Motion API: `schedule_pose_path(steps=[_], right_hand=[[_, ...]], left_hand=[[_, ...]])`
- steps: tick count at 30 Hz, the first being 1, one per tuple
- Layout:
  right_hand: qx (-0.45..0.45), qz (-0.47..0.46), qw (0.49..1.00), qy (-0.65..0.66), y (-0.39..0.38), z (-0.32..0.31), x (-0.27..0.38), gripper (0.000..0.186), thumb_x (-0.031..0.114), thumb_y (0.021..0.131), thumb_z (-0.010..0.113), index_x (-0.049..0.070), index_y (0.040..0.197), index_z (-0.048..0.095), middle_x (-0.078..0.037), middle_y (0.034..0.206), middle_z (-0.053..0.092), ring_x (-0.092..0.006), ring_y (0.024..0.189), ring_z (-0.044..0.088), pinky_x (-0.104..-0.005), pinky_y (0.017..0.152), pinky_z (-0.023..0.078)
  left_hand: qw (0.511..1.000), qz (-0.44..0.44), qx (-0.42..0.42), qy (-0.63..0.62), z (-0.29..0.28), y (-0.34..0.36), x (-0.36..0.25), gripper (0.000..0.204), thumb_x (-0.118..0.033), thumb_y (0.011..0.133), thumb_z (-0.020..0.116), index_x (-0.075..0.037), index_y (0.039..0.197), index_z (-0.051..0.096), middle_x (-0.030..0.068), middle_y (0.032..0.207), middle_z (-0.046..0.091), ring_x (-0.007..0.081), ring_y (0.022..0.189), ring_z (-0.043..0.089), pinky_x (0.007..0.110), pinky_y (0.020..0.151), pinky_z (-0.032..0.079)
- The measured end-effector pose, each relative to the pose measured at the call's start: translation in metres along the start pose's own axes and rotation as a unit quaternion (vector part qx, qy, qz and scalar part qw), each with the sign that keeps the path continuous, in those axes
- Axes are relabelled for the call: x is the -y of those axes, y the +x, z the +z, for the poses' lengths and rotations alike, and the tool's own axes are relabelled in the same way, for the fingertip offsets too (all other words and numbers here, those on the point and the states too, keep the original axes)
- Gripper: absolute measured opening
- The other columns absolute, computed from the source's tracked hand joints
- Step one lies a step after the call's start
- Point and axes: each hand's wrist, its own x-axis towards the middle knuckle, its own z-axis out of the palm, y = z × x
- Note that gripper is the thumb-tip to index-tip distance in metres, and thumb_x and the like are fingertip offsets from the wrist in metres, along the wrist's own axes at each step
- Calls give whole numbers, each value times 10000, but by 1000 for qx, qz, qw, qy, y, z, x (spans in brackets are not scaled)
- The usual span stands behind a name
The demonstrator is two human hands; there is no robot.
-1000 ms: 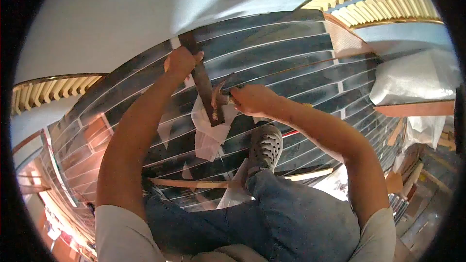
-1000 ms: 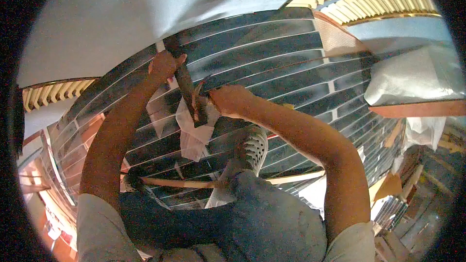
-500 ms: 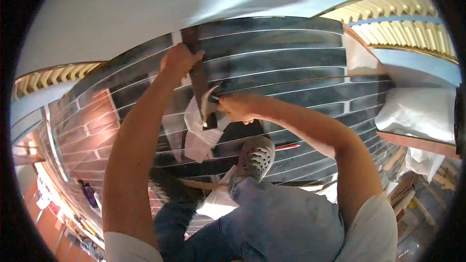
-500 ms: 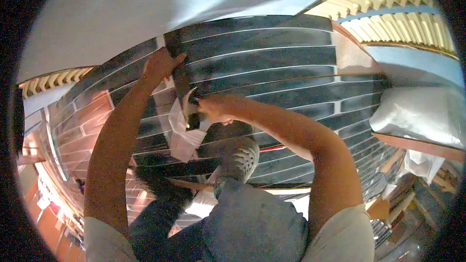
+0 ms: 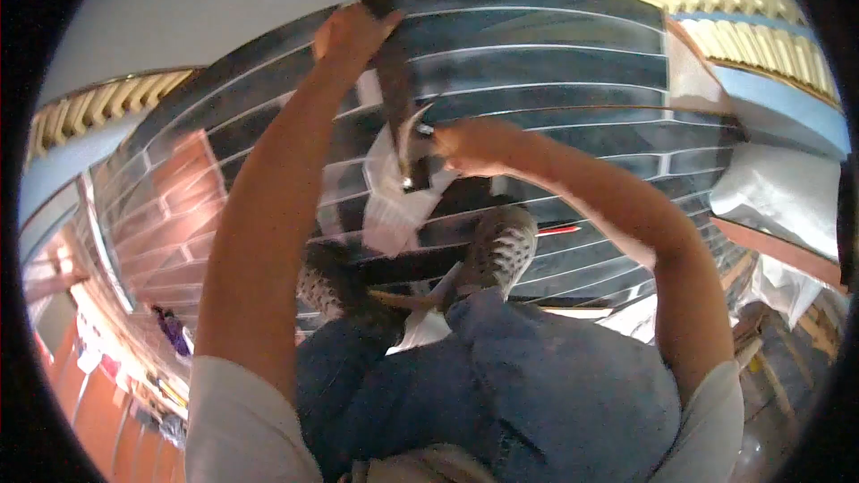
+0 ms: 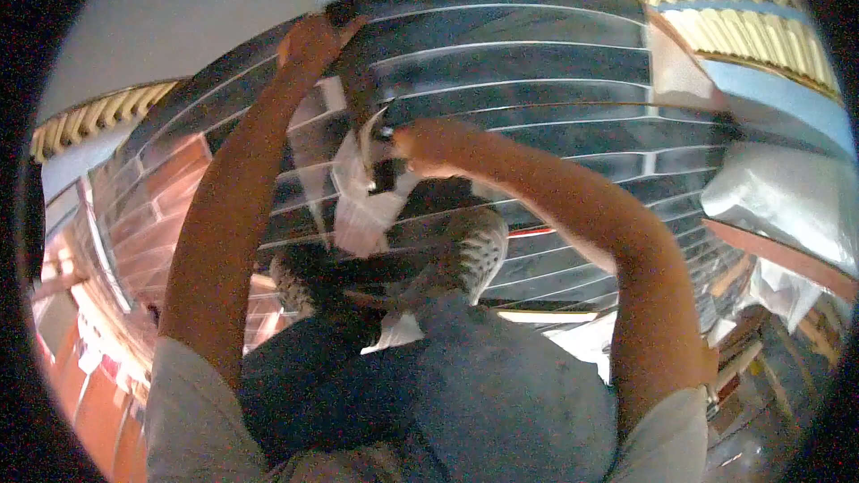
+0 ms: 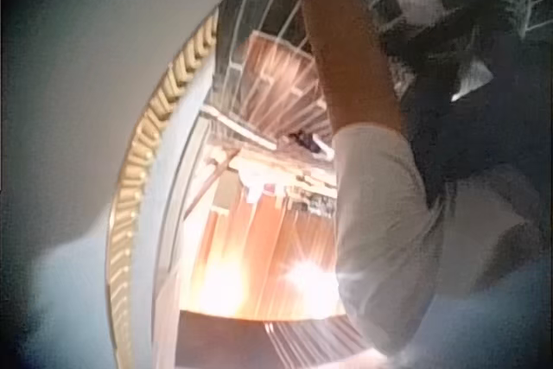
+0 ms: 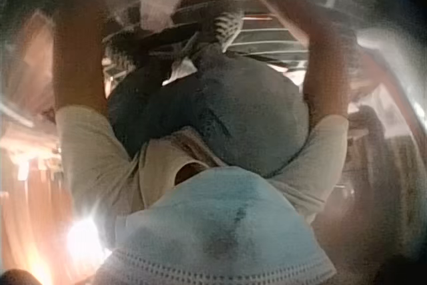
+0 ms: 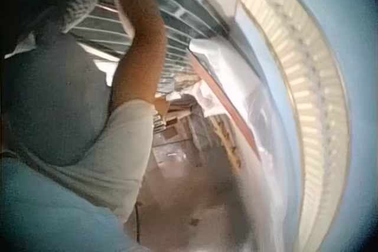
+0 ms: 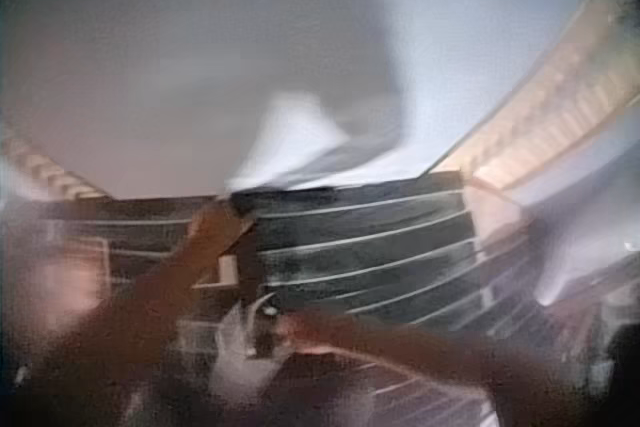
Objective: The person uses a hammer to secure a dark flexible strip onto a floor surface marked with conductive lines, then lifts and holds a separate long strip.
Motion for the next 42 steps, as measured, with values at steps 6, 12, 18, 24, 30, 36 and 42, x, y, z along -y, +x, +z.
schedule_pose_path(steps=[6, 12, 18, 24, 30, 36, 42], right_hand=[[-8, -12, 994, -111, -14, -5, 0, 249, 207, 901, 579, 98, 1124, 597, -194, 1006, 697, -411, 960, 665, -518, 837, 513], [-64, 52, 997, -8, -14, -25, 21, 257, 201, 860, 585, 25, 1047, 593, -226, 942, 691, -437, 900, 666, -539, 760, 531], [79, 20, 993, -87, -5, -27, 32, 355, 58, 842, 560, 71, 1194, 599, -211, 1058, 681, -406, 1008, 656, -489, 845, 524], [-181, -17, 980, -80, -15, -55, 25, 206, 203, 908, 590, 18, 994, 567, -168, 764, 658, -361, 669, 653, -464, 591, 505], [-112, 71, 991, -27, -10, 10, 0, 264, 234, 950, 572, -3, 1066, 559, -230, 847, 680, -397, 764, 683, -502, 688, 534], [-86, 107, 990, 7, -25, -60, 39, 199, 162, 952, 510, 11, 1057, 587, -237, 953, 692, -432, 867, 680, -523, 777, 543], [-161, 67, 984, -18, -13, 26, -5, 183, 162, 913, 549, 13, 1016, 573, -283, 799, 641, -484, 768, 634, -584, 683, 491]], left_hand=[[999, 22, 24, -39, 5, -7, -18, 766, -747, 788, 603, -81, 1146, 724, 150, 1147, 718, 334, 1081, 685, 459, 895, 549], [996, -59, 42, -52, -5, -15, -18, 728, -712, 798, 625, -64, 1115, 719, 172, 1124, 717, 335, 1074, 685, 462, 866, 557], [999, 14, 0, -44, -3, -18, -11, 715, -719, 806, 610, -75, 1088, 740, 165, 1104, 728, 361, 1044, 692, 467, 860, 558], [987, -38, 54, -147, -4, -4, -8, 638, -593, 815, 698, -99, 1219, 693, 247, 1236, 657, 396, 1178, 625, 521, 985, 504], [996, -25, -15, -87, -3, -22, -23, 584, -596, 855, 659, -49, 1046, 734, 207, 1095, 715, 362, 1049, 691, 475, 880, 566], [998, -15, 17, -65, 6, -8, -8, 590, -587, 846, 686, -28, 1033, 722, 169, 1072, 722, 337, 1036, 689, 477, 922, 546], [994, 6, 45, -96, 2, -10, -14, 716, -669, 772, 699, -37, 1107, 706, 182, 1140, 698, 325, 1088, 666, 460, 937, 515]])
